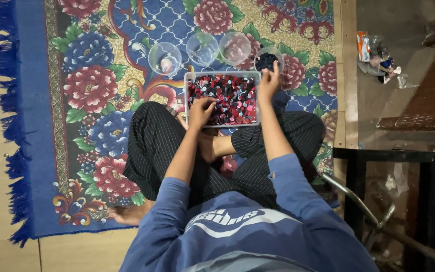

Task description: The person sits cross-legged on a rug and sorts mixed bottle caps from a large plastic bin into smaller containers by color. They repeatedly pick caps from the bin and place them into separate containers, focusing on dark-colored caps.

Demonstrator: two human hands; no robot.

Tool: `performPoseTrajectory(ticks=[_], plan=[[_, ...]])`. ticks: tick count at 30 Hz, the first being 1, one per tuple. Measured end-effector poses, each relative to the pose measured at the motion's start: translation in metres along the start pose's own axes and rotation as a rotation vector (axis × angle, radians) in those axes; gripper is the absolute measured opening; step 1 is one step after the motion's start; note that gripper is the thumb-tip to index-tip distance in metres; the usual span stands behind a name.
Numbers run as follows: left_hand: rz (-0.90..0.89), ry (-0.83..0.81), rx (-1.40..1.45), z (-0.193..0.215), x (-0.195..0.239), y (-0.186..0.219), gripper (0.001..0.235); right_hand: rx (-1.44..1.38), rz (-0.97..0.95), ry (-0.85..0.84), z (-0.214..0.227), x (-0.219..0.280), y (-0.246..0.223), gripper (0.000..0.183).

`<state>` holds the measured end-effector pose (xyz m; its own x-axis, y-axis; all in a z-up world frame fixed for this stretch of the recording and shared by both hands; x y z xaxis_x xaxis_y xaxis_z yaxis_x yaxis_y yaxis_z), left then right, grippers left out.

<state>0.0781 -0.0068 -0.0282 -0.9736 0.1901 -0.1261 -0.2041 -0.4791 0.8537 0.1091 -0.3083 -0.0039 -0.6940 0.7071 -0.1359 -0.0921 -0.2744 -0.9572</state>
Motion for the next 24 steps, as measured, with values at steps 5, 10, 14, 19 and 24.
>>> performPoseTrajectory(ticks=[5, 10, 14, 19, 24], plan=[[0.002, -0.035, 0.012, -0.007, 0.000, -0.004, 0.014, -0.027, 0.088, -0.332, -0.030, 0.056, 0.003, 0.034], [-0.019, -0.126, -0.018, -0.013, 0.000, 0.002, 0.015, 0.042, -0.105, -0.733, -0.062, 0.137, 0.035, 0.028], [-0.027, -0.204, -0.071, -0.014, 0.005, 0.009, 0.016, 0.143, -0.119, -0.657, -0.057, 0.134, 0.057, 0.023], [-0.052, -0.221, -0.110, -0.014, 0.009, 0.011, 0.014, 0.088, -0.134, -0.561, -0.054, 0.128, 0.070, 0.020], [-0.048, -0.130, -0.186, -0.010, 0.002, 0.016, 0.013, 0.160, -0.105, -0.476, -0.045, 0.128, 0.054, 0.015]])
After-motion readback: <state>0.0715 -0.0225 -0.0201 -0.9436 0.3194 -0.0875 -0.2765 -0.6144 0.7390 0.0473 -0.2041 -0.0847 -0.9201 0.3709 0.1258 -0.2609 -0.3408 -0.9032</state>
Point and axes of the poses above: each hand's wrist, its own x-axis away from the middle knuckle, its own z-axis out of the back of the hand, y = z × x, the point moved 7 cm from there along -x, towards the middle knuckle, and after that the axes turned 9 degrees about -z, right-handed, at the moved point
